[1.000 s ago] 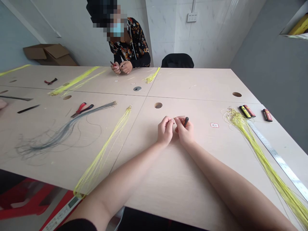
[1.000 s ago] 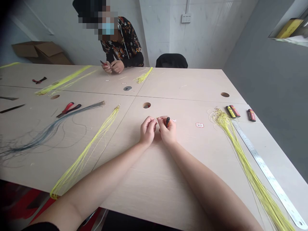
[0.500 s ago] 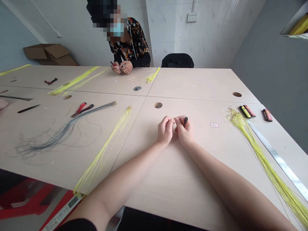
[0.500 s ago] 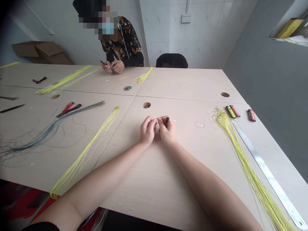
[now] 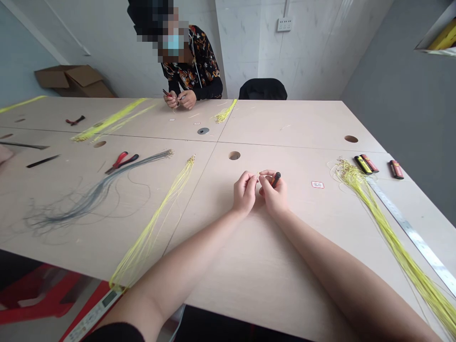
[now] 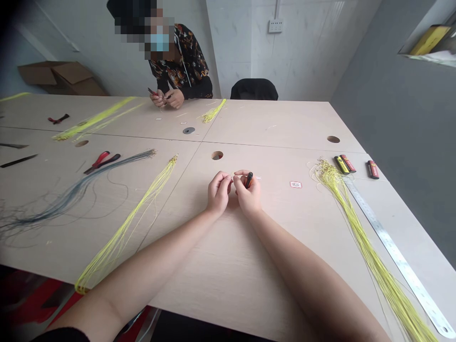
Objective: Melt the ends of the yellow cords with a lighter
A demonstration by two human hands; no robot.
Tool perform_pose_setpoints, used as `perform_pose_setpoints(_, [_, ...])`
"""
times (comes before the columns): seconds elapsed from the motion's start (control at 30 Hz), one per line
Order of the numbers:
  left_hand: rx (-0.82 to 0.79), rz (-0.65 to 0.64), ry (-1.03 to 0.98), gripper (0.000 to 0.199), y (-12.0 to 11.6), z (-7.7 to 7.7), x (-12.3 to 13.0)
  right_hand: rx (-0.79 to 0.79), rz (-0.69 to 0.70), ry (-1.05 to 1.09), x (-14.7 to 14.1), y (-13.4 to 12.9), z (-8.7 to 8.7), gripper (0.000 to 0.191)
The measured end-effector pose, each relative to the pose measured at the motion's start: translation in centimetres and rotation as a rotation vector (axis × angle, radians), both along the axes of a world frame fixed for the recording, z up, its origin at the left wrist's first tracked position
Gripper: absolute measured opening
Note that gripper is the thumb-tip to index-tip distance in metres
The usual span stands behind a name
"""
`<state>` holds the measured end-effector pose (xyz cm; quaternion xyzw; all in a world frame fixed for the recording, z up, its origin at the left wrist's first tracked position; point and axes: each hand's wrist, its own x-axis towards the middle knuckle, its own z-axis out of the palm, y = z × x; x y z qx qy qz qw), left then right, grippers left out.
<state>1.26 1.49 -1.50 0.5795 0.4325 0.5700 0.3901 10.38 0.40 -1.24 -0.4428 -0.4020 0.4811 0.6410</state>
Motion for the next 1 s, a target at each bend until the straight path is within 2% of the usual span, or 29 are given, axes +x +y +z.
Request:
perform_pose_setpoints(0.5, [-0.012,-0.021,0.002,0.032,-0.1,0.2,0.0,0.003,-0.014,-0.038,0.0,0.1,-0.2,0.026])
perform_pose_setpoints(1.0, [-0.001,-0.035,-0.018,0.031,-0.1,0.3,0.1,-0.006,-0.003,-0.068,-0.2,-0.3,0.8,0.028])
